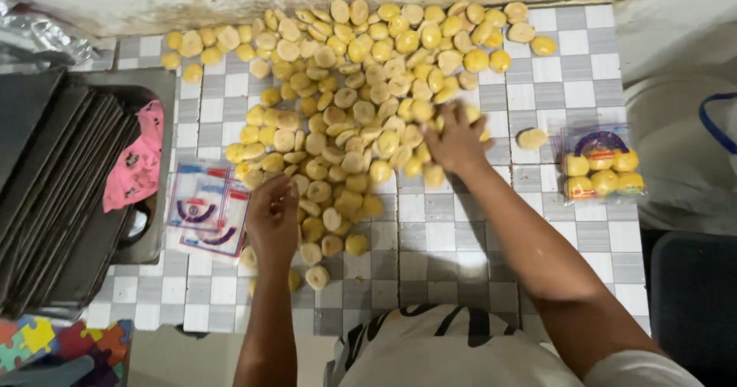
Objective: Packaging small baked rolls into plastic bags from a large pile on a production table
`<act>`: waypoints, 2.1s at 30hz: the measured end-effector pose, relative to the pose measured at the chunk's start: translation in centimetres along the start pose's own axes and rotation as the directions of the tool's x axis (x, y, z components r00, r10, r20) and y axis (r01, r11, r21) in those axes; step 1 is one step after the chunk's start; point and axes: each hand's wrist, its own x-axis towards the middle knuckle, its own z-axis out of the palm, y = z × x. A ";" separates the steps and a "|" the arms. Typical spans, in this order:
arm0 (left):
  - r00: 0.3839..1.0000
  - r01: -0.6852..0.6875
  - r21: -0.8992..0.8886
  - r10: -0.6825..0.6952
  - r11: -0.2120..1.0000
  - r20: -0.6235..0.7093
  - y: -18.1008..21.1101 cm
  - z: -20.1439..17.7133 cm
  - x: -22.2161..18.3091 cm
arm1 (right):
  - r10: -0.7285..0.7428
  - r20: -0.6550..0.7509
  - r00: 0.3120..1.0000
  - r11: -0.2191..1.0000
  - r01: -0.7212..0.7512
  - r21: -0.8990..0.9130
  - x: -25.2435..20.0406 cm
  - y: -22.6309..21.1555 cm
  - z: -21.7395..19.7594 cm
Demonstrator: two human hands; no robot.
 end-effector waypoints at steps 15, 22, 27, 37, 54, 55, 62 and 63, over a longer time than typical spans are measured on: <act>0.994 -0.062 -0.111 0.072 0.992 0.084 0.6 1.5 0.1 | -0.216 -0.437 0.873 0.976 0.211 -0.061 18.5 9.9 -8.4; 0.969 0.052 -0.121 -0.021 0.991 0.245 3.5 5.0 0.9 | -0.364 -0.586 0.724 0.923 0.197 -0.331 19.5 10.4 -1.3; 0.814 -0.545 0.084 0.502 0.834 0.291 4.3 10.9 0.8 | -0.404 -0.602 0.688 0.912 0.252 -0.324 4.2 9.4 -4.8; 0.396 -0.767 -0.143 0.636 0.626 0.662 11.1 31.1 -1.4 | -0.249 -0.672 0.697 0.919 -0.050 -0.391 -6.1 24.2 0.2; 0.364 -0.831 -0.006 0.553 0.556 0.750 5.9 32.0 -2.9 | -0.398 -0.684 0.611 0.913 0.188 -0.363 4.1 23.3 -2.5; 0.370 -0.832 0.003 0.551 0.555 0.748 6.2 31.6 -2.6 | -0.404 -0.684 0.608 0.911 0.196 -0.364 4.6 23.1 -2.8; 0.455 -0.688 -0.089 0.524 0.720 0.720 10.6 28.1 1.9 | -0.300 -0.625 0.721 0.941 0.115 -0.319 6.1 21.5 -4.3; 0.480 -0.680 -0.083 0.527 0.729 0.701 11.6 27.1 2.6 | -0.279 -0.611 0.741 0.945 0.098 -0.313 5.7 21.2 -4.6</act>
